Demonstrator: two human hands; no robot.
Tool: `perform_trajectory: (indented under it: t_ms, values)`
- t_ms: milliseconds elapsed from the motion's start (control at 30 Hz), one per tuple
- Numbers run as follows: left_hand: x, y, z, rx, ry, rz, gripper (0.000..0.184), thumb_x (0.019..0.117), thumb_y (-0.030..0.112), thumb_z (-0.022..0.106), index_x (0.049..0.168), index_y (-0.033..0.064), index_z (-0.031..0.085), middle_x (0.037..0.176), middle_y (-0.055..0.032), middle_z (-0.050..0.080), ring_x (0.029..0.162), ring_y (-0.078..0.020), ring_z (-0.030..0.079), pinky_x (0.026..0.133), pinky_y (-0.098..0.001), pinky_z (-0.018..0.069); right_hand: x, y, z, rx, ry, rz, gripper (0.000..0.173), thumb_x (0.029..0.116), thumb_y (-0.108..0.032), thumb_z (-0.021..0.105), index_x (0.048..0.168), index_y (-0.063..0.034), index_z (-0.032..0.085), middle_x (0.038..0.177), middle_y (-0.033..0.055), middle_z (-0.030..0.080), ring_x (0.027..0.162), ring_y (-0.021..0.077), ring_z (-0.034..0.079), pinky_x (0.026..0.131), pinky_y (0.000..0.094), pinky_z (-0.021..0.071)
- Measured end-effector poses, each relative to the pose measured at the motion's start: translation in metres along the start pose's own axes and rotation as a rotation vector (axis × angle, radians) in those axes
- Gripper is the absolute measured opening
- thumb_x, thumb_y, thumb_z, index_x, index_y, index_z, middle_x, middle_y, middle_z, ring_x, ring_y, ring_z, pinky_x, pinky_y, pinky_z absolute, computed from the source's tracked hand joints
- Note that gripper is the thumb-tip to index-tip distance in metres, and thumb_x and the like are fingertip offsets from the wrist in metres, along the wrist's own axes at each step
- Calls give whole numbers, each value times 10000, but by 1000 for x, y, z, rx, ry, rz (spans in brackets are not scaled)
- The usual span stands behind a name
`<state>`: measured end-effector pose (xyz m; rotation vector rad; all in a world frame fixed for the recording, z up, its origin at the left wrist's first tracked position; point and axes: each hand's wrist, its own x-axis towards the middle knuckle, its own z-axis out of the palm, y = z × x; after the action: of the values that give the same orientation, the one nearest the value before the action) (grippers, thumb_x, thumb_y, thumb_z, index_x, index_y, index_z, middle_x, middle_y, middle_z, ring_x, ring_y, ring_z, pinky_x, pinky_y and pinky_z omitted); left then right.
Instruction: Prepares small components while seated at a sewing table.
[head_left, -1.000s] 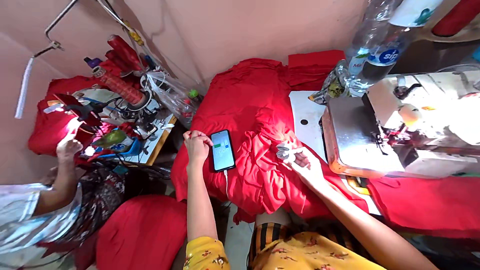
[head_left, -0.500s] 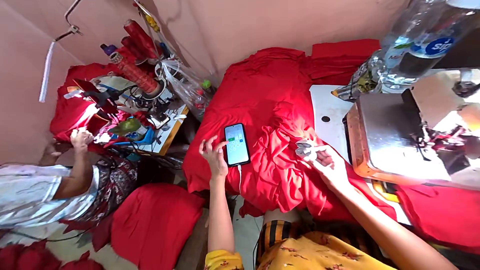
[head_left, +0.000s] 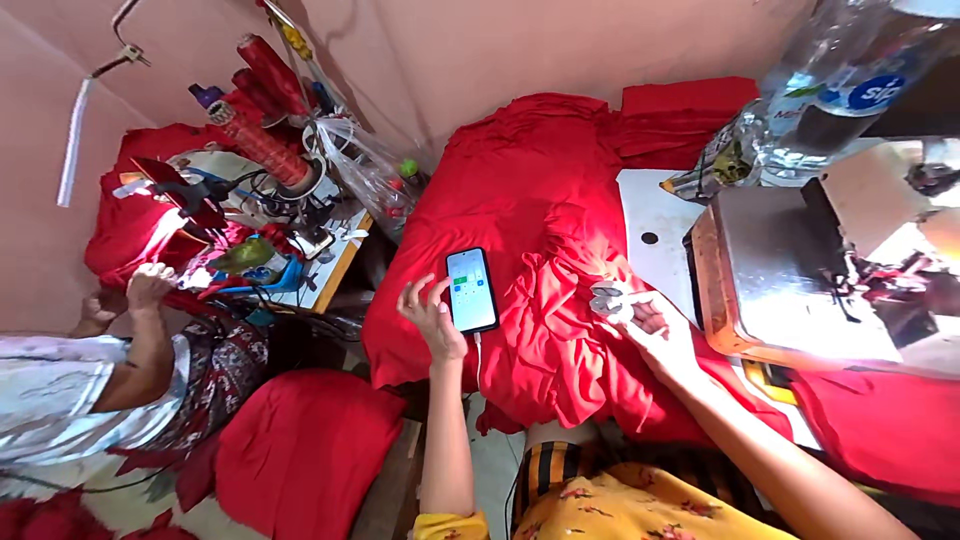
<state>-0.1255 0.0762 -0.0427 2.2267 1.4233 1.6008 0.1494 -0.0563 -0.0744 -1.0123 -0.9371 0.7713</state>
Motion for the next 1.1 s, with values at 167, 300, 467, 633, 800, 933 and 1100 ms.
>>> perform_trajectory:
  t_ms: [167, 300, 467, 633, 800, 933, 1100]
  values:
    - [-31, 115, 36, -328, -246, 114, 239, 909, 135, 596, 1030, -21, 732, 1047, -164, 723, 1104, -302, 633, 1025, -450, 464, -1, 2, 1, 16, -36, -39, 329, 842, 22, 719, 1128, -53, 576, 1031, -61, 718, 920, 52, 710, 837, 250, 614]
    - [-46, 145, 64, -327, -287, 152, 313, 841, 234, 734, 1058, 10, 768, 1042, -130, 752, 1064, -320, 661, 993, -488, 478, -1, 4, -2, 37, -27, -84, 321, 834, 5, 709, 1129, -44, 594, 1045, -57, 728, 953, 58, 711, 879, 262, 604]
    - [-44, 146, 60, -124, -375, 74, 290, 857, 277, 731, 1031, 52, 792, 1010, -110, 764, 1054, -361, 673, 926, -534, 495, -2, 2, -1, 28, -50, -54, 319, 831, 15, 707, 1123, -27, 585, 1042, -43, 722, 945, 55, 710, 861, 257, 608]
    - [-42, 138, 63, -242, -468, 54, 188, 866, 199, 741, 984, 70, 809, 1010, -109, 758, 1067, -347, 661, 928, -538, 489, -2, 3, 0, 42, -73, -55, 338, 823, 8, 712, 1131, -35, 578, 1036, -47, 723, 935, 53, 710, 854, 252, 608]
    - [-38, 144, 58, -252, -546, 11, 165, 848, 169, 738, 927, 28, 771, 926, -114, 740, 989, -319, 673, 903, -529, 487, -3, 2, -2, 22, -109, -45, 337, 810, 5, 688, 1127, -34, 582, 1044, -51, 718, 943, 49, 704, 860, 253, 602]
    - [-34, 145, 54, -218, -635, -44, 235, 903, 187, 704, 966, -38, 738, 937, -172, 717, 997, -358, 662, 935, -548, 472, -2, 3, -3, 2, -111, -41, 334, 815, -10, 701, 1130, -8, 589, 1045, -39, 723, 953, 44, 705, 875, 251, 602]
    - [-44, 153, 55, -15, -549, 29, 242, 946, 183, 649, 1047, -9, 757, 972, -170, 727, 997, -367, 671, 870, -535, 497, -2, 1, -1, -26, -108, -33, 331, 836, -44, 712, 1138, 4, 584, 1047, -21, 718, 959, 49, 703, 882, 250, 599]
